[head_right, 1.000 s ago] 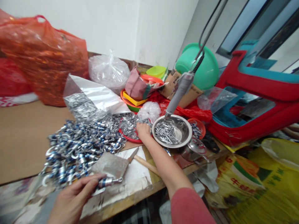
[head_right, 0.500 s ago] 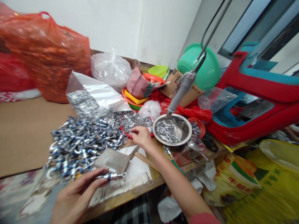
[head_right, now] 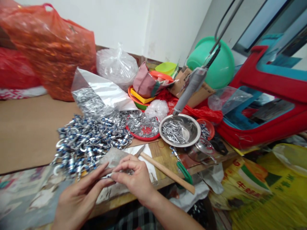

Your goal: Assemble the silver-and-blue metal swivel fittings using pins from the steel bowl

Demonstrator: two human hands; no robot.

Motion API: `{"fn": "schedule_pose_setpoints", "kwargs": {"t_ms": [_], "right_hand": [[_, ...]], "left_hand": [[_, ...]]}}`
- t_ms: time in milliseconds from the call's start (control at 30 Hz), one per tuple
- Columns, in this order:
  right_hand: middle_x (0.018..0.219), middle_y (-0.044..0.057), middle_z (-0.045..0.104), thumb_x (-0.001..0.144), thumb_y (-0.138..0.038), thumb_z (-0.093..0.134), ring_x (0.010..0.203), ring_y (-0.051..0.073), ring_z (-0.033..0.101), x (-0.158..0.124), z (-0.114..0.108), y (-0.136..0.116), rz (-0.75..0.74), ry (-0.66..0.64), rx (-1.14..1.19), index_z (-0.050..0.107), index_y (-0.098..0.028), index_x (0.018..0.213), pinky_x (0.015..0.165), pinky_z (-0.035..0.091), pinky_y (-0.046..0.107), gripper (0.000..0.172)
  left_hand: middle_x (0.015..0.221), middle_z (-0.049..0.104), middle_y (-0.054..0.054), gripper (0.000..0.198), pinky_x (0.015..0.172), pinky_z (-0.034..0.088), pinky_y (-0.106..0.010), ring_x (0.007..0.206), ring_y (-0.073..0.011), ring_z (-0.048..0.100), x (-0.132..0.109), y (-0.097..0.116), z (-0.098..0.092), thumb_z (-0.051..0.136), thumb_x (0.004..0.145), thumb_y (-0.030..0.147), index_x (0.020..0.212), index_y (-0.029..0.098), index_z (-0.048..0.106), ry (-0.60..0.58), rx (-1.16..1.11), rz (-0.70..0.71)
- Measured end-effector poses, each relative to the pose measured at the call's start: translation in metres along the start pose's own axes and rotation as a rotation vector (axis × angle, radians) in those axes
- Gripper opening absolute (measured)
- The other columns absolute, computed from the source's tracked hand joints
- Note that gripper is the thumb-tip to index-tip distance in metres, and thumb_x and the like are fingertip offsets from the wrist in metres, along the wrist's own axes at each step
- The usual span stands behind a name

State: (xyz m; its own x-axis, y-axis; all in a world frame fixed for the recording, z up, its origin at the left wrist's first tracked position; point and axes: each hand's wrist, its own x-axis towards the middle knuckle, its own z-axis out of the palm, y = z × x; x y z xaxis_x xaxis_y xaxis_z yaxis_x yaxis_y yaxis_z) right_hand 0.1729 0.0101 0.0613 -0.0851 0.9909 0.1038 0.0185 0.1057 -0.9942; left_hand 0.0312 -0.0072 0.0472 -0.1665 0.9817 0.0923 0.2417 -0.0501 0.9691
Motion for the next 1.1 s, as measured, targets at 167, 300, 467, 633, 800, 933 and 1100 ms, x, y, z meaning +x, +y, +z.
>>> {"fn": "schedule_pose_setpoints", "kwargs": {"t_ms": [167, 300, 467, 633, 800, 933, 1100], "right_hand": [[0.078, 0.003, 0.056, 0.071, -0.028, 0.064, 0.075, 0.014, 0.055, -0.008, -0.004, 0.002, -0.165, -0.051, -0.146, 0.067, -0.019, 0.077, 0.068, 0.046, 0.025, 0.012], [0.092, 0.007, 0.059, 0.076, -0.019, 0.058, 0.083, 0.015, 0.057, -0.014, -0.014, 0.006, -0.665, -0.102, -0.516, 0.057, -0.02, 0.103, 0.071, 0.048, 0.026, 0.028], [0.093, 0.011, 0.064, 0.084, -0.012, 0.039, 0.094, 0.018, 0.058, -0.01, -0.025, 0.005, -1.032, -0.227, -0.802, 0.055, -0.015, 0.107, 0.072, 0.05, 0.029, 0.028], [0.092, 0.008, 0.066, 0.08, -0.008, 0.044, 0.083, 0.015, 0.061, -0.007, -0.019, 0.012, -0.931, -0.107, -0.693, 0.059, -0.02, 0.103, 0.066, 0.051, 0.025, 0.029], [0.083, 0.008, 0.066, 0.076, -0.016, 0.057, 0.069, 0.012, 0.063, -0.015, -0.005, 0.021, -0.64, -0.007, -0.484, 0.068, -0.017, 0.087, 0.061, 0.052, 0.02, 0.016], [0.073, 0.004, 0.067, 0.074, -0.025, 0.061, 0.065, 0.012, 0.063, 0.003, -0.018, 0.015, -0.368, -0.193, -0.513, 0.07, -0.016, 0.077, 0.059, 0.051, 0.02, 0.013], [0.101, 0.005, 0.064, 0.086, -0.02, 0.044, 0.094, 0.012, 0.058, 0.086, -0.062, 0.018, -0.068, 0.112, -1.141, 0.061, -0.018, 0.101, 0.084, 0.043, 0.022, 0.023]], "left_hand": [[0.08, 0.073, 0.0, 0.013, 0.075, 0.052, -0.031, 0.075, -0.0224, 0.067, 0.002, 0.002, -0.006, 0.065, 0.061, 0.03, 0.072, 0.031, 0.073, -0.121, -0.018, -0.041], [0.076, 0.073, -0.002, 0.018, 0.07, 0.052, -0.029, 0.074, -0.0223, 0.066, 0.005, 0.005, -0.009, 0.066, 0.061, 0.036, 0.073, 0.024, 0.072, -0.174, -0.144, -0.226], [0.078, 0.071, -0.003, 0.018, 0.072, 0.049, -0.028, 0.076, -0.0212, 0.063, 0.008, 0.009, -0.009, 0.066, 0.062, 0.036, 0.071, 0.021, 0.07, -0.174, -0.153, -0.209], [0.081, 0.07, -0.002, 0.015, 0.067, 0.048, -0.025, 0.079, -0.0207, 0.062, 0.01, 0.006, -0.011, 0.064, 0.064, 0.036, 0.069, 0.022, 0.069, -0.206, -0.127, -0.173], [0.079, 0.071, -0.003, 0.031, 0.069, 0.051, -0.026, 0.075, -0.019, 0.064, 0.004, 0.0, -0.006, 0.069, 0.059, 0.035, 0.085, 0.019, 0.066, -0.193, -0.31, -0.353], [0.079, 0.069, 0.0, 0.06, 0.072, 0.052, -0.024, 0.079, -0.0179, 0.064, 0.002, -0.003, 0.003, 0.074, 0.052, 0.031, 0.108, 0.021, 0.052, -0.126, -0.411, -0.414], [0.071, 0.068, 0.001, 0.067, 0.067, 0.054, -0.024, 0.071, -0.0177, 0.066, 0.006, -0.006, 0.011, 0.075, 0.052, 0.032, 0.11, 0.023, 0.043, -0.127, -0.457, -0.433]]}}
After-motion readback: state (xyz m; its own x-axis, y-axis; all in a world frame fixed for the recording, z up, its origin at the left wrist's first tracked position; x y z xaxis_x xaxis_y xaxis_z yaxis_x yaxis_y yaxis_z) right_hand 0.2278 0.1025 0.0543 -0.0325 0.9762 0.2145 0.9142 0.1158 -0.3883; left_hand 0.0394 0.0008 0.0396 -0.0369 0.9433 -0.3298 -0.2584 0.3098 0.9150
